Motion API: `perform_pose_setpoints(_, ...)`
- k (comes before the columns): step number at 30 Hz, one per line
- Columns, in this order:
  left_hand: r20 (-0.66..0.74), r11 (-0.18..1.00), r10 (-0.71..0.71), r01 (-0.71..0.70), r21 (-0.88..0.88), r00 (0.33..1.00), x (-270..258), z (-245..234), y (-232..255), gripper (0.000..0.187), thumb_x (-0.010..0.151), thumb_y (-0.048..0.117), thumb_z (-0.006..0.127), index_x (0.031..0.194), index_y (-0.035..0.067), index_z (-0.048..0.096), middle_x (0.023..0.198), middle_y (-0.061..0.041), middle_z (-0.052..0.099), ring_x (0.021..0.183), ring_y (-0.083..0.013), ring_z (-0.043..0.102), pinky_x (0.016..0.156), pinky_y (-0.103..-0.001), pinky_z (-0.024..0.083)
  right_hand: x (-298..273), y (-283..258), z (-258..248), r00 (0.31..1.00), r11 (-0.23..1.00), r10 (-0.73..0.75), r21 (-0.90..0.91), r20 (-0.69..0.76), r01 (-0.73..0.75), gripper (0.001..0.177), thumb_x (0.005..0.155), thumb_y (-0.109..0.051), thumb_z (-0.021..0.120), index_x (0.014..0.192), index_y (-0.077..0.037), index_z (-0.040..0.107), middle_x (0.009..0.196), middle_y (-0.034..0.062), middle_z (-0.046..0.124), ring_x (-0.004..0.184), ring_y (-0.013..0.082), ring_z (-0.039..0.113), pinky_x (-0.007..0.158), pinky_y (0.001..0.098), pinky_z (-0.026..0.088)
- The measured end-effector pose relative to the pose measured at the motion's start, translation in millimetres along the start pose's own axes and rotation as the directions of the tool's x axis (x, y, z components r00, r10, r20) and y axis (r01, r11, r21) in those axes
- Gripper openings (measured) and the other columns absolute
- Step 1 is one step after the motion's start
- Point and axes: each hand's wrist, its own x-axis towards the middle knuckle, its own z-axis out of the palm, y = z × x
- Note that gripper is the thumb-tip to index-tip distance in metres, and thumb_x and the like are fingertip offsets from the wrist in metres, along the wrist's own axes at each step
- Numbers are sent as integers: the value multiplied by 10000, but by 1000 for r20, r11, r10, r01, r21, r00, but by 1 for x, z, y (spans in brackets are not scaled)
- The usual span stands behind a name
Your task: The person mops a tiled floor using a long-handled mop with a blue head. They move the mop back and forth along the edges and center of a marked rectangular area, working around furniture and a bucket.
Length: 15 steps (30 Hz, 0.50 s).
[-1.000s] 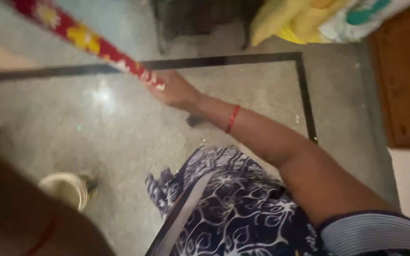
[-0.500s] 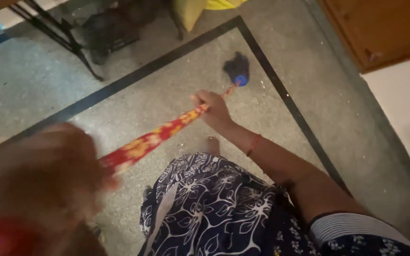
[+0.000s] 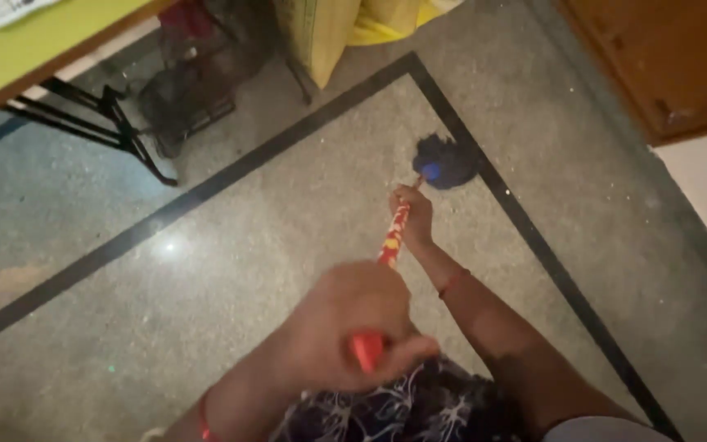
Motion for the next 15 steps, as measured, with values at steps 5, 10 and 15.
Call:
perform_pose_setpoints(5,-9,984,-137,137,112,991,15,0,-41,289,862,83,801,752,79,535,802,-88,564,758,-301,608,669,-412,506,87,31,12,990,972,-135,-188,44,141,214,964,-70,607,767,-86,524,732,-47,476,653,51,479,578,234,379)
perform_pose_setpoints(10,-94,963,-139,156,218,986,12,18,-84,326,848,71,798,757,71,485,854,-97,579,838,-331,627,733,-430,536,161,69,33,993,989,-41,-135,109,56,105,971,-65,578,874,-105,576,772,-52,503,668,38,489,585,211,394)
perform_pose_setpoints(15,-84,935,-147,166,314,986,22,13,-73,378,834,103,824,702,80,471,787,-87,570,738,-298,618,637,-415,526,165,71,69,938,984,-65,-134,340,117,136,985,-104,552,851,-105,530,811,-22,502,738,79,529,649,253,428)
